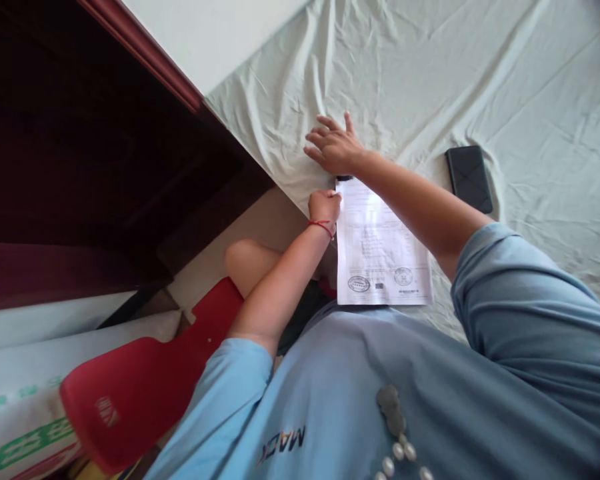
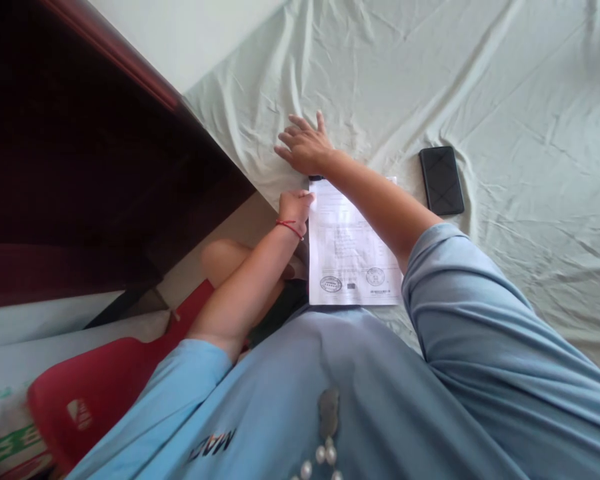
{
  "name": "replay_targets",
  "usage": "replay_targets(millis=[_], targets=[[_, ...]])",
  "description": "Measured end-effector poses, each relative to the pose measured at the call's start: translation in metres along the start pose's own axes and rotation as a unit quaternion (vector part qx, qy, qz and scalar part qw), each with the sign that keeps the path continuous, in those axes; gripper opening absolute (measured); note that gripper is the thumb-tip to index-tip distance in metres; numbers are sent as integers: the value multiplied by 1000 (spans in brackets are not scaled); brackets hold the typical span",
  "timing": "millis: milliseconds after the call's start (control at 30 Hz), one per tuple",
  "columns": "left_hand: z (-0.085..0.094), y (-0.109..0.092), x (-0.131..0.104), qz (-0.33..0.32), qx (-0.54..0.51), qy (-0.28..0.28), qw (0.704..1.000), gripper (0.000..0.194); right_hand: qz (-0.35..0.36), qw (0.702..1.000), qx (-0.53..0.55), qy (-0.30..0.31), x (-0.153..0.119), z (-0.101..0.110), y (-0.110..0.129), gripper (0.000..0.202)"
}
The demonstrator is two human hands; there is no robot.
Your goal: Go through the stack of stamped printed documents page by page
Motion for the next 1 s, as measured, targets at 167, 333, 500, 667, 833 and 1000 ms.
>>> replay_targets(millis=[167, 333, 500, 667, 833, 1000], targets=[[13, -2, -13, -43, 41, -24, 998, 36, -125, 982, -6, -142, -19, 49, -24, 55], [22, 6, -23, -80, 6, -32, 996, 19, -165, 978, -5, -127, -88, 59, -46, 43], [18, 19, -27, -74, -43, -19, 996, 12, -124, 990, 12, -65, -135, 40, -51, 43], [17, 24, -27, -80, -48, -18, 995, 11, -131, 990, 53, -28, -143, 38, -51, 44], [20, 29, -28, -89, -30, -19, 995, 14, -149, 986, 74, -6, -143, 34, -54, 39], [27, 20, -38, -137, 52, -35, 989, 15, -148, 985, 91, -14, -146, 31, -57, 40]])
Point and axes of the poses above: each hand's wrist, its own x-axis towards the middle knuckle, its own z-axis out of the back of the hand, y = z × x, the point moved 5 cm from there along x, towards the middle knuckle, and after that the axes turned 15 degrees about -y, right-handed, at the moved point
